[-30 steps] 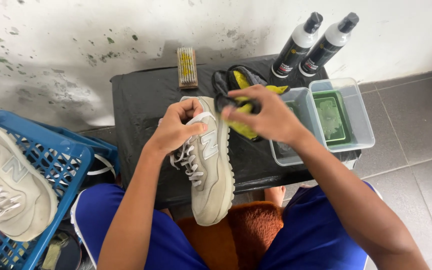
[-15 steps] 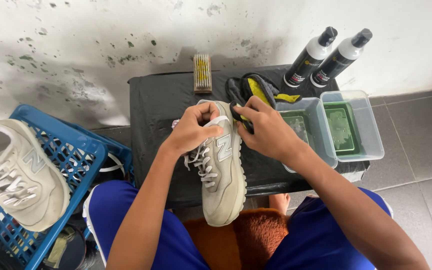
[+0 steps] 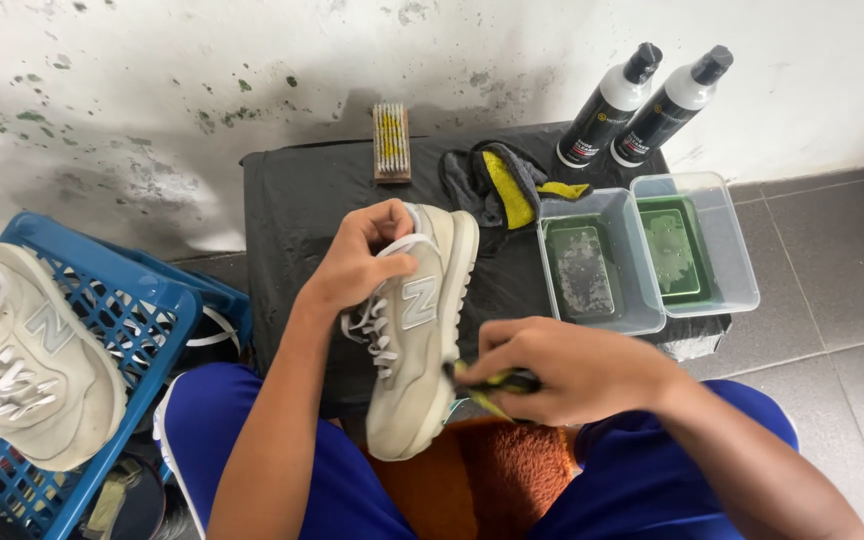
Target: The person wipes a white sneaker with a yellow cloth, focusing on the sole, sides, and upper. They rotate the shoe to clean different areas and use a brush to scrub the laces and upper surface.
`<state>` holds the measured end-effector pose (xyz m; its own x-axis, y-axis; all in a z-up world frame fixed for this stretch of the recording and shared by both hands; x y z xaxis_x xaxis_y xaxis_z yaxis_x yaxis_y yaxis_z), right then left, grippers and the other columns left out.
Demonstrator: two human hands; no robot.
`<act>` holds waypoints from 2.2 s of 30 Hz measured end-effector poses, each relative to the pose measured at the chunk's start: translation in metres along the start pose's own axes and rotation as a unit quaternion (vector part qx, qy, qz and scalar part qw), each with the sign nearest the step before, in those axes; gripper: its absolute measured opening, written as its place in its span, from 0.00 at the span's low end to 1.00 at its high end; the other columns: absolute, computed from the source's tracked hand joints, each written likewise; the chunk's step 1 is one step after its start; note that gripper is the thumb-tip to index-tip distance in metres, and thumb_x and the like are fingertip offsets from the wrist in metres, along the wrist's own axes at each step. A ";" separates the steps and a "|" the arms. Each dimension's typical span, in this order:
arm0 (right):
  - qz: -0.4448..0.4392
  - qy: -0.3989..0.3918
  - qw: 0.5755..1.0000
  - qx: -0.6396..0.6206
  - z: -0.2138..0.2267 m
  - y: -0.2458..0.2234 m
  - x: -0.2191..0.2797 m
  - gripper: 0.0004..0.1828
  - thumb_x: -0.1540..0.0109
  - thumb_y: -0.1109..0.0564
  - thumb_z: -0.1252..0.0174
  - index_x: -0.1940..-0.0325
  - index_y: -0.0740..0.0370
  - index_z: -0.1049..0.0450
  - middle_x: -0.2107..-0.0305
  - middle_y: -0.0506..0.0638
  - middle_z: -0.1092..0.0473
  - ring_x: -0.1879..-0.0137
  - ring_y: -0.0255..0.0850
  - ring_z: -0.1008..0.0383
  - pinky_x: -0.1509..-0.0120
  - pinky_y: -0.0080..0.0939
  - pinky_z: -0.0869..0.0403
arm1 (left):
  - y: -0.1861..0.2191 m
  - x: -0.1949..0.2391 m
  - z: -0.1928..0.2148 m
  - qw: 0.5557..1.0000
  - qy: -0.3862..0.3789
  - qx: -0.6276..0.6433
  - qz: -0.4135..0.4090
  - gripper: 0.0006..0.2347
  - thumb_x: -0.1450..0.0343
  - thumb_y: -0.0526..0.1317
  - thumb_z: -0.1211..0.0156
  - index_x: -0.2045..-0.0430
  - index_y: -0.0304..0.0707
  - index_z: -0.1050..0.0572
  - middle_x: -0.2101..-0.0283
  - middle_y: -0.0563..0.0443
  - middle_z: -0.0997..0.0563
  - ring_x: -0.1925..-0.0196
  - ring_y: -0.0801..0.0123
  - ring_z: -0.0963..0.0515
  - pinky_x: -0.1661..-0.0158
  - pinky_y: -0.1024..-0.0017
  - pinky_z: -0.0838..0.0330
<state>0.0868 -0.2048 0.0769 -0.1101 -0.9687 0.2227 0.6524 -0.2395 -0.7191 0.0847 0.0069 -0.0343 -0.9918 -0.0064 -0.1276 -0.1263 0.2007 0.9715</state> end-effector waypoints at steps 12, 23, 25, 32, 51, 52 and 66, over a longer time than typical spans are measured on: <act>-0.135 0.172 0.975 -0.047 0.038 0.078 -0.061 0.34 0.37 0.44 0.37 0.32 0.62 0.33 0.51 0.59 0.29 0.49 0.48 0.25 0.43 0.51 0.25 | 0.088 0.045 0.075 0.944 0.163 0.192 -0.213 0.07 0.37 0.30 0.47 0.73 0.44 0.36 0.74 0.56 0.31 0.73 0.76 0.31 0.72 0.79 0.36; -0.132 0.376 0.858 0.322 0.062 0.107 -0.067 0.43 0.41 0.40 0.32 0.31 0.69 0.35 0.43 0.71 0.33 0.35 0.64 0.35 0.32 0.65 0.43 | 0.073 0.036 0.055 0.945 0.178 0.212 -0.175 0.08 0.38 0.29 0.47 0.74 0.43 0.37 0.72 0.57 0.32 0.72 0.77 0.34 0.70 0.79 0.39; -0.168 0.368 0.838 0.365 0.066 0.129 -0.071 0.45 0.43 0.41 0.32 0.31 0.72 0.35 0.47 0.71 0.32 0.37 0.65 0.35 0.33 0.71 0.49 | 0.070 0.030 0.047 0.947 0.166 0.223 -0.161 0.08 0.38 0.29 0.47 0.74 0.44 0.37 0.73 0.58 0.32 0.73 0.78 0.34 0.70 0.79 0.39; -0.145 0.443 0.857 0.222 0.087 0.128 -0.061 0.21 0.36 0.51 0.37 0.44 0.68 0.24 0.61 0.59 0.26 0.51 0.49 0.29 0.42 0.57 0.39 | 0.040 0.017 0.027 0.965 0.181 0.142 -0.128 0.08 0.37 0.28 0.42 0.73 0.42 0.33 0.71 0.59 0.29 0.70 0.79 0.32 0.66 0.80 0.38; -0.099 0.449 0.692 -0.557 0.044 0.141 -0.074 0.37 0.34 0.43 0.45 0.28 0.62 0.48 0.48 0.54 0.30 0.45 0.41 0.27 0.41 0.42 0.26 | 0.006 0.005 0.005 0.980 0.189 -0.040 0.055 0.10 0.33 0.31 0.36 0.77 0.40 0.34 0.74 0.63 0.34 0.73 0.84 0.38 0.72 0.79 0.42; -0.099 0.449 0.691 -0.558 0.037 0.142 -0.077 0.37 0.34 0.43 0.45 0.28 0.62 0.48 0.48 0.54 0.30 0.45 0.41 0.27 0.41 0.42 0.26 | 0.005 0.007 0.005 0.980 0.189 -0.041 0.056 0.10 0.33 0.31 0.36 0.77 0.40 0.34 0.74 0.63 0.34 0.73 0.84 0.38 0.72 0.79 0.42; -0.135 0.351 0.708 -0.597 -0.006 0.147 -0.100 0.22 0.30 0.51 0.47 0.40 0.73 0.29 0.54 0.55 0.25 0.51 0.40 0.25 0.47 0.41 0.24 | -0.003 0.011 0.003 0.974 0.160 0.063 0.146 0.08 0.32 0.35 0.35 0.63 0.28 0.19 0.66 0.49 0.16 0.68 0.73 0.17 0.66 0.73 0.24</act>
<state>0.1887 -0.1438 -0.0548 -0.7297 -0.5702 0.3773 -0.5172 0.0995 -0.8501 0.0741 0.0093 -0.0393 -0.9432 -0.2312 0.2387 0.1455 0.3583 0.9222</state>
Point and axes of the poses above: each hand's wrist, its own x-axis away from the middle knuckle, its own z-axis out of the back of the hand, y = z × x, the point moved 6 cm from there along -x, towards the middle knuckle
